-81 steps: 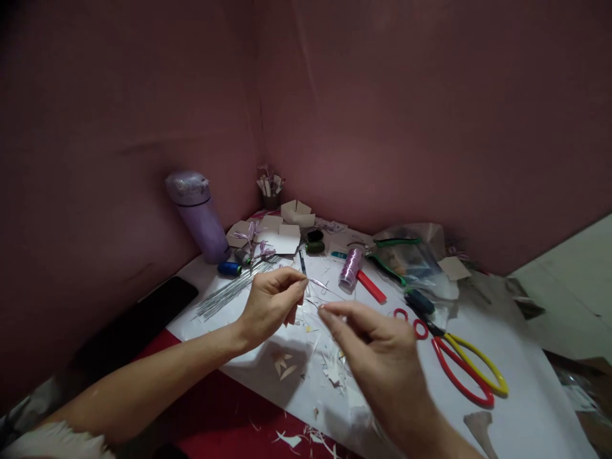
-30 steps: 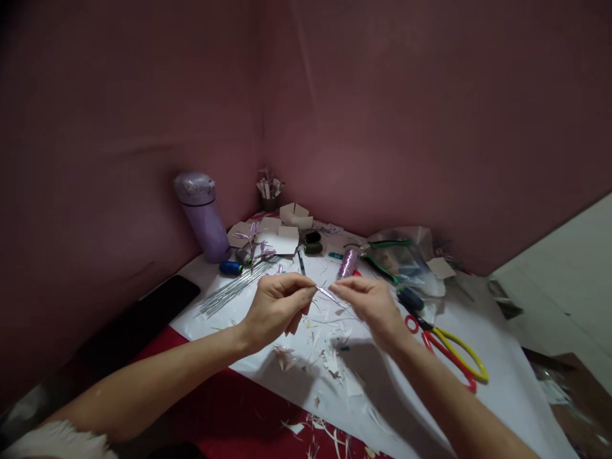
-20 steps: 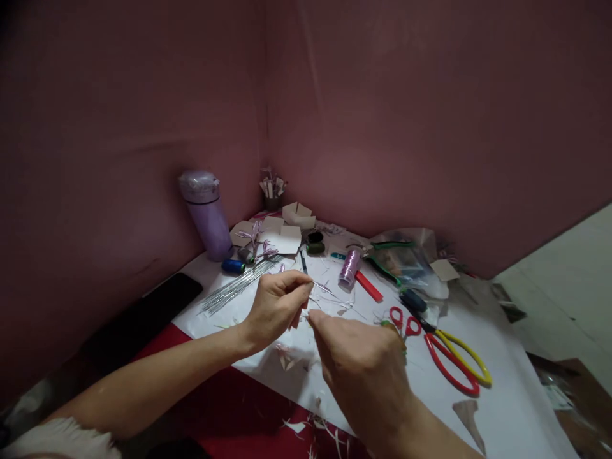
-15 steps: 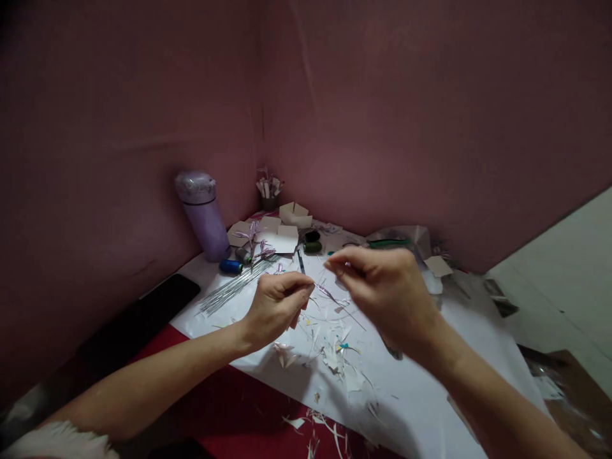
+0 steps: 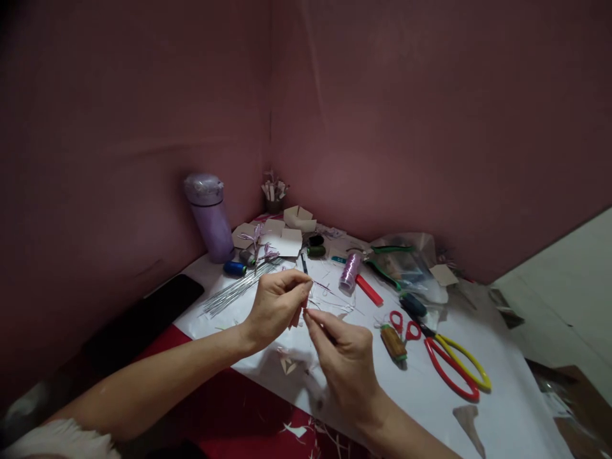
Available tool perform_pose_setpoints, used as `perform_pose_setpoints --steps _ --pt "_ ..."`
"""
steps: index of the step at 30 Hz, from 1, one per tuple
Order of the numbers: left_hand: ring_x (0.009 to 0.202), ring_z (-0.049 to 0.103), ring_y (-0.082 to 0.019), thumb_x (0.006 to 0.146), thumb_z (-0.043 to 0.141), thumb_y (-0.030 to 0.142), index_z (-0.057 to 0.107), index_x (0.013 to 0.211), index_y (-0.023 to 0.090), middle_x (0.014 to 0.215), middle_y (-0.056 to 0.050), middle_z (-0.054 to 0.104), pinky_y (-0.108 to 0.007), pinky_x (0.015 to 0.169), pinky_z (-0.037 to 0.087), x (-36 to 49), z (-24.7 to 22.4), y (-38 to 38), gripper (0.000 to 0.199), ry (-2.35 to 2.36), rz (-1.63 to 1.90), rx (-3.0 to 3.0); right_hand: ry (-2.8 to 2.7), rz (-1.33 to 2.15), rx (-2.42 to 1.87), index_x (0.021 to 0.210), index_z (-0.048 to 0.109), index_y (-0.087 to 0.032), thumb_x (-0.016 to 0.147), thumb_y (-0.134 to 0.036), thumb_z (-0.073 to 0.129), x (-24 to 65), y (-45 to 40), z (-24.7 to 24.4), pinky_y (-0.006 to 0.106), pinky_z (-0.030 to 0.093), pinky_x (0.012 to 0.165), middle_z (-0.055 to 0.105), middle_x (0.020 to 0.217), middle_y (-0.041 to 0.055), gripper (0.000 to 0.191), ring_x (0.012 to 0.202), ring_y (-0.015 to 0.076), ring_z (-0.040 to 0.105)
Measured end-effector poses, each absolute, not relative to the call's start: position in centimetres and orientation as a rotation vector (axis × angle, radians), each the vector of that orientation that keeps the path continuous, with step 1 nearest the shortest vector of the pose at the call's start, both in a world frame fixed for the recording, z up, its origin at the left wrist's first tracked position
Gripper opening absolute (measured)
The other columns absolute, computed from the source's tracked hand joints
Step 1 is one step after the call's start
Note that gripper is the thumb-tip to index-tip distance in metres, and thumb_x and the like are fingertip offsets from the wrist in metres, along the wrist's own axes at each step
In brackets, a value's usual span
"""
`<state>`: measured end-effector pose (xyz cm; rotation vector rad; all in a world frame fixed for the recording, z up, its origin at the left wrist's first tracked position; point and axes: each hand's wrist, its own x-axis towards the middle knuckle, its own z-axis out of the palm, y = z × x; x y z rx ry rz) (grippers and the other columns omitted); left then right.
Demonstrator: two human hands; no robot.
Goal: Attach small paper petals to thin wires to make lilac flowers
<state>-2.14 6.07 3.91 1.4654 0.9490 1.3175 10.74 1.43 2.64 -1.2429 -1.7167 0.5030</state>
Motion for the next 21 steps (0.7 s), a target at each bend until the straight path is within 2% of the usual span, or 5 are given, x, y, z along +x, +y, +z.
perform_pose_setpoints --steps 6,10,14,17,21 --pt "0.038 0.041 -0.002 0.078 0.046 0.009 0.056 0.061 0.013 0.049 0.005 0.045 -0.016 0.042 0.033 -2.3 3.7 6.0 0.021 0.978 1.345 1.747 -2.214 -0.091 -1.21 0.073 0.073 -0.016 0.08 -0.023 0.055 12.1 2.4 10.1 0.025 0.033 0.044 0.063 0.05 0.0034 0.02 0.039 0.0114 0.05" --pt "0.038 0.042 -0.002 0.076 0.05 0.007 0.062 0.071 0.013 0.052 0.005 0.047 -0.016 0.043 0.036 -2.1 3.7 5.3 0.014 0.83 1.314 1.807 -2.097 0.561 -1.24 0.07 0.074 -0.019 0.074 -0.032 0.064 14.2 6.7 12.5 0.024 0.038 0.049 0.067 0.061 0.0036 0.016 0.054 0.0132 0.055" --pt "0.034 0.045 -0.004 0.081 0.053 0.02 0.059 0.071 0.014 0.05 0.005 0.047 -0.016 0.035 0.033 -1.9 4.0 5.0 0.013 0.719 1.273 1.558 -1.723 1.043 -1.325 0.065 0.071 -0.017 0.067 -0.038 0.071 15.0 8.7 9.2 0.022 0.023 0.038 0.047 0.043 -0.0035 0.022 0.04 0.007 0.034" --pt "0.032 0.044 -0.006 0.082 0.054 0.028 0.057 0.068 0.014 0.047 0.005 0.046 -0.017 0.031 0.032 -1.7 4.2 5.1 0.02 0.73 1.245 1.418 -1.425 1.224 -1.233 0.067 0.069 -0.015 0.066 -0.043 0.071 13.9 7.1 4.9 0.021 0.015 0.037 0.032 0.04 -0.0086 0.029 0.038 0.0045 0.021" --pt "0.033 0.043 -0.005 0.082 0.052 0.024 0.058 0.07 0.014 0.045 0.005 0.046 -0.017 0.034 0.032 -1.8 4.1 5.6 0.017 0.87 1.288 1.443 -1.251 1.156 -1.284 0.079 0.07 -0.015 0.075 -0.042 0.064 11.3 3.4 1.8 0.021 0.021 0.038 0.037 0.043 -0.0069 0.028 0.039 0.0063 0.028"
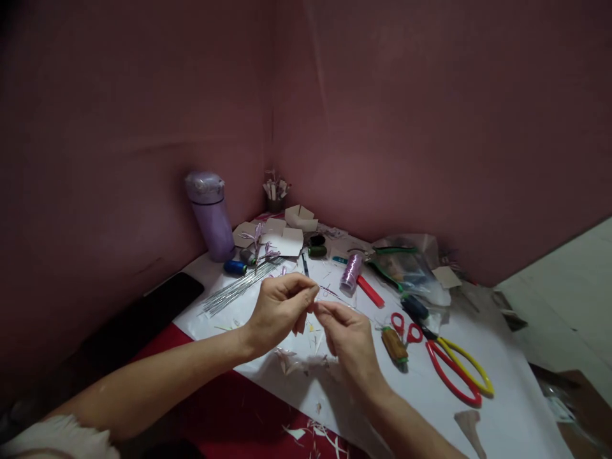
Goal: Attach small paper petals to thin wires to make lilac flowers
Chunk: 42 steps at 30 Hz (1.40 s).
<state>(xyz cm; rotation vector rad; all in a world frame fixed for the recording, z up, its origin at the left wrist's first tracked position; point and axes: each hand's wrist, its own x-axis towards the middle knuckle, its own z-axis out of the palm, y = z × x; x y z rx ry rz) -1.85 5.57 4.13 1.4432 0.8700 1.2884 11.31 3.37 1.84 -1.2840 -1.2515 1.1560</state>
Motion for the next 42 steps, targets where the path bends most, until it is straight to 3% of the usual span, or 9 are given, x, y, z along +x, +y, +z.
perform_pose_setpoints --steps 2,4,9,14,18,22,30,38,42 --pt "0.035 0.043 -0.004 0.082 0.051 0.02 0.058 0.067 0.014 0.046 0.005 0.047 -0.016 0.038 0.033 -2.0 3.9 5.9 0.018 0.96 1.319 1.533 -1.326 1.009 -1.317 0.08 0.071 -0.016 0.077 -0.04 0.062 10.4 2.0 2.0 0.022 0.035 0.045 0.054 0.053 -0.0012 0.026 0.049 0.0109 0.046" --pt "0.039 0.043 -0.004 0.08 0.05 0.015 0.057 0.063 0.013 0.049 0.004 0.049 -0.017 0.043 0.034 -2.2 3.6 6.2 0.019 1.031 1.335 1.667 -1.516 0.858 -1.336 0.08 0.072 -0.017 0.08 -0.037 0.058 10.3 1.2 3.2 0.024 0.041 0.054 0.063 0.064 0.0021 0.025 0.061 0.0144 0.054" --pt "0.05 0.044 -0.006 0.076 0.05 0.006 0.061 0.065 0.013 0.052 0.003 0.051 -0.02 0.052 0.034 -2.2 2.8 6.4 0.017 0.985 1.365 2.071 -2.057 0.424 -1.411 0.067 0.07 -0.017 0.081 -0.036 0.055 12.3 2.6 8.7 0.023 0.03 0.044 0.052 0.048 -0.0008 0.028 0.045 0.0099 0.039" --pt "0.043 0.046 -0.005 0.082 0.05 0.017 0.062 0.075 0.014 0.052 0.003 0.051 -0.018 0.046 0.037 -2.0 3.2 5.6 0.014 0.805 1.202 1.885 -2.026 0.763 -1.32 0.063 0.068 -0.017 0.074 -0.039 0.064 15.1 7.1 10.8 0.023 0.03 0.045 0.055 0.054 -0.0007 0.024 0.05 0.0096 0.041" --pt "0.034 0.047 -0.004 0.083 0.052 0.03 0.057 0.074 0.015 0.054 0.003 0.051 -0.016 0.032 0.033 -1.9 3.7 5.3 0.018 0.753 1.112 1.509 -1.635 1.137 -1.331 0.068 0.067 -0.015 0.07 -0.044 0.068 15.7 8.4 6.8 0.022 0.016 0.039 0.037 0.044 -0.0066 0.029 0.041 0.0059 0.025" --pt "0.032 0.045 -0.005 0.083 0.052 0.031 0.055 0.072 0.014 0.051 0.004 0.049 -0.016 0.03 0.032 -1.9 3.8 5.7 0.02 0.795 1.158 1.405 -1.288 1.369 -1.253 0.071 0.064 -0.015 0.071 -0.045 0.068 13.9 5.6 2.7 0.021 0.013 0.038 0.026 0.043 -0.0102 0.03 0.04 0.0044 0.018" --pt "0.034 0.044 -0.005 0.082 0.049 0.024 0.057 0.073 0.014 0.054 0.004 0.048 -0.016 0.033 0.031 -2.5 3.8 7.1 0.016 0.902 1.255 1.471 -1.237 1.157 -1.384 0.079 0.073 -0.016 0.071 -0.044 0.068 11.3 2.3 1.6 0.021 0.014 0.035 0.033 0.041 -0.0066 0.03 0.039 0.0058 0.022" --pt "0.061 0.052 -0.01 0.082 0.046 0.015 0.065 0.072 0.016 0.062 -0.002 0.058 -0.023 0.064 0.042 -5.4 5.0 9.6 0.022 1.006 1.408 2.243 -1.429 1.012 -1.417 0.078 0.076 -0.017 0.067 -0.043 0.072 16.9 5.9 2.1 0.022 0.019 0.035 0.057 0.057 0.0017 0.029 0.044 0.0082 0.035" --pt "0.041 0.047 -0.006 0.079 0.055 0.024 0.065 0.076 0.016 0.054 0.002 0.054 -0.019 0.042 0.037 -5.6 5.9 9.7 0.013 0.872 1.327 1.773 -1.335 1.036 -1.42 0.08 0.076 -0.016 0.066 -0.048 0.071 18.7 6.5 2.1 0.022 0.012 0.035 0.037 0.041 -0.0051 0.035 0.038 0.006 0.021"
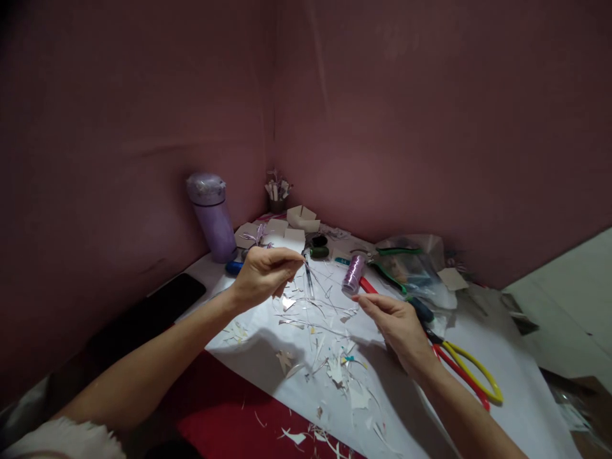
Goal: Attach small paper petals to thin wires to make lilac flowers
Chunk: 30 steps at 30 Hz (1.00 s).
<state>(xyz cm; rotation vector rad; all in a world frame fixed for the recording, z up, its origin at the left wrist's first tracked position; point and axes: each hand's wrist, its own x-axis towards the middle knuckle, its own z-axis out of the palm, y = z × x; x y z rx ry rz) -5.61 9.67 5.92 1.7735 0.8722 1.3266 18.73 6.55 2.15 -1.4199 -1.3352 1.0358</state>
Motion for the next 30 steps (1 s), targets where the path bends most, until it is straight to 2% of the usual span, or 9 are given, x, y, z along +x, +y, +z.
perform_pose_setpoints --steps 3,6,9,14,16,18,21,26,30 --pt "0.028 0.042 -0.005 0.073 0.063 0.03 0.063 0.076 0.014 0.05 0.004 0.053 -0.018 0.028 0.027 -5.1 6.4 9.3 0.016 0.721 1.211 1.346 -1.334 1.067 -1.443 0.078 0.076 -0.015 0.065 -0.051 0.07 18.7 6.7 1.7 0.021 0.015 0.034 0.035 0.038 -0.0061 0.039 0.036 0.006 0.023" --pt "0.028 0.044 -0.005 0.069 0.067 0.029 0.063 0.076 0.013 0.05 0.004 0.056 -0.017 0.026 0.027 -4.8 6.5 9.1 0.018 0.635 1.205 1.15 -1.487 1.078 -1.433 0.07 0.076 -0.017 0.066 -0.048 0.071 17.7 6.2 0.9 0.025 0.037 0.041 0.061 0.054 0.0037 0.032 0.049 0.0146 0.051" --pt "0.028 0.044 -0.004 0.068 0.068 0.027 0.062 0.079 0.011 0.051 0.003 0.057 -0.015 0.026 0.025 -4.7 6.5 9.1 0.02 0.585 1.163 1.009 -1.685 1.085 -1.448 0.067 0.075 -0.019 0.073 -0.043 0.066 16.5 5.2 0.5 0.03 0.047 0.057 0.07 0.07 0.0066 0.027 0.065 0.0209 0.061" --pt "0.027 0.042 -0.003 0.066 0.07 0.023 0.06 0.075 0.009 0.049 0.003 0.057 -0.014 0.026 0.023 -4.4 6.3 9.0 0.019 0.631 1.097 0.896 -2.101 0.767 -1.46 0.079 0.075 -0.023 0.081 -0.033 0.056 16.2 5.0 1.4 0.031 0.049 0.059 0.068 0.068 0.0031 0.021 0.064 0.0201 0.063" --pt "0.027 0.043 -0.004 0.065 0.07 0.023 0.059 0.073 0.009 0.048 0.003 0.057 -0.015 0.026 0.026 -4.1 6.1 8.8 0.019 0.658 1.095 0.901 -2.173 0.584 -1.354 0.099 0.072 -0.026 0.078 -0.03 0.06 16.4 5.6 2.4 0.038 0.05 0.076 0.069 0.093 0.0064 0.025 0.086 0.0239 0.064" --pt "0.026 0.043 -0.005 0.065 0.07 0.024 0.059 0.071 0.009 0.047 0.002 0.057 -0.015 0.025 0.027 -3.8 5.8 8.6 0.02 0.672 1.09 0.914 -2.094 0.493 -1.215 0.117 0.063 -0.026 0.077 -0.028 0.062 16.0 6.2 3.6 0.044 0.04 0.096 0.058 0.122 0.0094 0.04 0.113 0.0262 0.053" --pt "0.027 0.044 -0.005 0.066 0.07 0.024 0.06 0.07 0.009 0.047 0.002 0.057 -0.015 0.026 0.028 -3.5 5.6 8.3 0.019 0.681 1.09 0.927 -1.845 0.644 -1.005 0.128 0.052 -0.028 0.081 -0.029 0.06 14.1 6.4 4.9 0.043 0.029 0.107 0.042 0.14 0.0072 0.048 0.13 0.0245 0.037" --pt "0.027 0.044 -0.005 0.066 0.069 0.024 0.06 0.068 0.008 0.048 0.002 0.056 -0.015 0.026 0.028 -3.4 5.6 7.9 0.019 0.64 1.054 0.936 -1.576 1.092 -0.87 0.119 0.053 -0.025 0.079 -0.031 0.063 11.1 6.1 5.2 0.038 0.048 0.09 0.054 0.128 0.01 0.042 0.112 0.0236 0.055" --pt "0.027 0.043 -0.004 0.068 0.068 0.023 0.06 0.069 0.008 0.049 0.002 0.056 -0.015 0.027 0.029 -3.4 5.5 7.9 0.017 0.625 1.037 0.93 -1.518 1.0 -0.956 0.109 0.054 -0.023 0.08 -0.03 0.063 11.5 6.1 4.5 0.031 0.051 0.08 0.061 0.108 0.0079 0.031 0.096 0.0187 0.06"
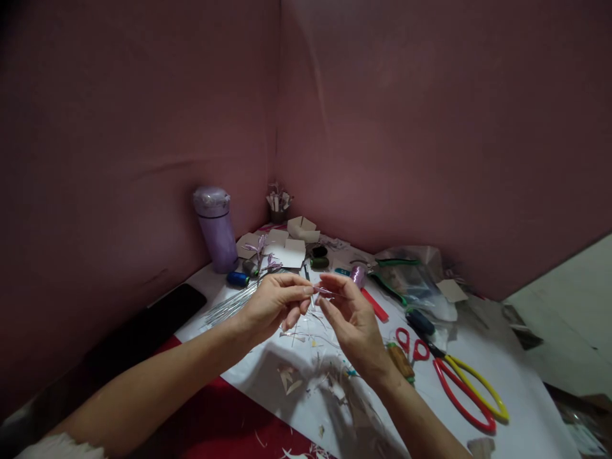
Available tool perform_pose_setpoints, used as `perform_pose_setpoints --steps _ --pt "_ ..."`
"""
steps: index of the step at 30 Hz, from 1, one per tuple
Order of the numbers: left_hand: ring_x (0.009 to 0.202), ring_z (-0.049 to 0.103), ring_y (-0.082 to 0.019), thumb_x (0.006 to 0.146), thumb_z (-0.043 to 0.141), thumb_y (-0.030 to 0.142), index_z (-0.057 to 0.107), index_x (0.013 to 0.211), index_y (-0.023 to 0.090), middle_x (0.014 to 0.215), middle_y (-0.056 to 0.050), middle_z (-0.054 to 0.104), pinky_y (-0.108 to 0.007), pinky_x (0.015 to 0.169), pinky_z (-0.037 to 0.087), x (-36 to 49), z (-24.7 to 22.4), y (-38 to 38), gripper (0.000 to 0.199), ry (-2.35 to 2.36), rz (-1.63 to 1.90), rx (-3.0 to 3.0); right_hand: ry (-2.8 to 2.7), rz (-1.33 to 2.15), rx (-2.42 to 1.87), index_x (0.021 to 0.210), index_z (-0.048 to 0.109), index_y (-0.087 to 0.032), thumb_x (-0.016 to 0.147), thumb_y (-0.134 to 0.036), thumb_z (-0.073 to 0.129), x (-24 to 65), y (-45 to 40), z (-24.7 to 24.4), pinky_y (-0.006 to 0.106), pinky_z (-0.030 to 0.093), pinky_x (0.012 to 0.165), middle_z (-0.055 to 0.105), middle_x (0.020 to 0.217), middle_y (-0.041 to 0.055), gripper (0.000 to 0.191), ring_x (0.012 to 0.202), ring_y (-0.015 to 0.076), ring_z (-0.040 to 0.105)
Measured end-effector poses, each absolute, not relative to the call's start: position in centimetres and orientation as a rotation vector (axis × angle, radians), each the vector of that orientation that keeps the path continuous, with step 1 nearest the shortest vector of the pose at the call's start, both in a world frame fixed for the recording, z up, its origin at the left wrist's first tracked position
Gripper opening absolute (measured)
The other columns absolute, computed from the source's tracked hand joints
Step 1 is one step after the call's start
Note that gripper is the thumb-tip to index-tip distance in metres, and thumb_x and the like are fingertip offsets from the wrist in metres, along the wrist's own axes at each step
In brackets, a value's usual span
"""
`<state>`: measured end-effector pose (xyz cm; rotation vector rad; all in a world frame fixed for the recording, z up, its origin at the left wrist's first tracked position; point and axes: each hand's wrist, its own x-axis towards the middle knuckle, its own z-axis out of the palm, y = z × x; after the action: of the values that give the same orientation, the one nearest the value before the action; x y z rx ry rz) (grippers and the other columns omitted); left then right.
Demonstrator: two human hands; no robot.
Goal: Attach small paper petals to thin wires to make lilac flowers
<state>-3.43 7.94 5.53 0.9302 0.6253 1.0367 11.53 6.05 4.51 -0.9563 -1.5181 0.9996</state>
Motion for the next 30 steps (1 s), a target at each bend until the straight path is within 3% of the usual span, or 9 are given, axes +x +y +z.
perform_pose_setpoints --steps 5,7,21,30 --pt "0.026 0.043 -0.005 0.069 0.066 0.02 0.06 0.068 0.008 0.048 0.002 0.057 -0.015 0.025 0.029 -3.5 5.3 8.0 0.014 0.631 1.029 0.92 -1.518 0.842 -1.066 0.082 0.059 -0.019 0.079 -0.033 0.062 12.5 6.2 4.5 0.023 0.045 0.052 0.057 0.066 -0.0004 0.014 0.06 0.0128 0.054" --pt "0.027 0.044 -0.005 0.069 0.066 0.02 0.059 0.067 0.008 0.047 0.002 0.056 -0.014 0.025 0.028 -3.4 5.4 7.9 0.013 0.633 1.012 0.934 -1.542 0.823 -1.072 0.075 0.061 -0.018 0.077 -0.032 0.064 12.7 6.5 4.7 0.022 0.039 0.046 0.053 0.059 -0.002 0.014 0.053 0.0107 0.048" --pt "0.028 0.046 -0.007 0.071 0.061 0.02 0.059 0.07 0.009 0.048 0.001 0.057 -0.015 0.025 0.032 -3.3 6.1 6.5 0.011 0.607 0.913 1.056 -1.726 0.888 -0.876 0.07 0.069 -0.019 0.072 -0.023 0.071 14.6 7.6 5.8 0.022 0.039 0.05 0.059 0.063 0.0013 0.005 0.057 0.0119 0.052" --pt "0.026 0.043 -0.006 0.071 0.059 0.02 0.055 0.058 0.011 0.044 0.002 0.053 -0.015 0.024 0.03 -3.0 6.3 5.8 0.016 0.672 0.864 1.134 -1.777 1.003 -0.898 0.071 0.063 -0.019 0.078 -0.024 0.065 14.0 7.3 6.4 0.02 0.034 0.047 0.056 0.06 -0.0018 0.009 0.053 0.0087 0.046"
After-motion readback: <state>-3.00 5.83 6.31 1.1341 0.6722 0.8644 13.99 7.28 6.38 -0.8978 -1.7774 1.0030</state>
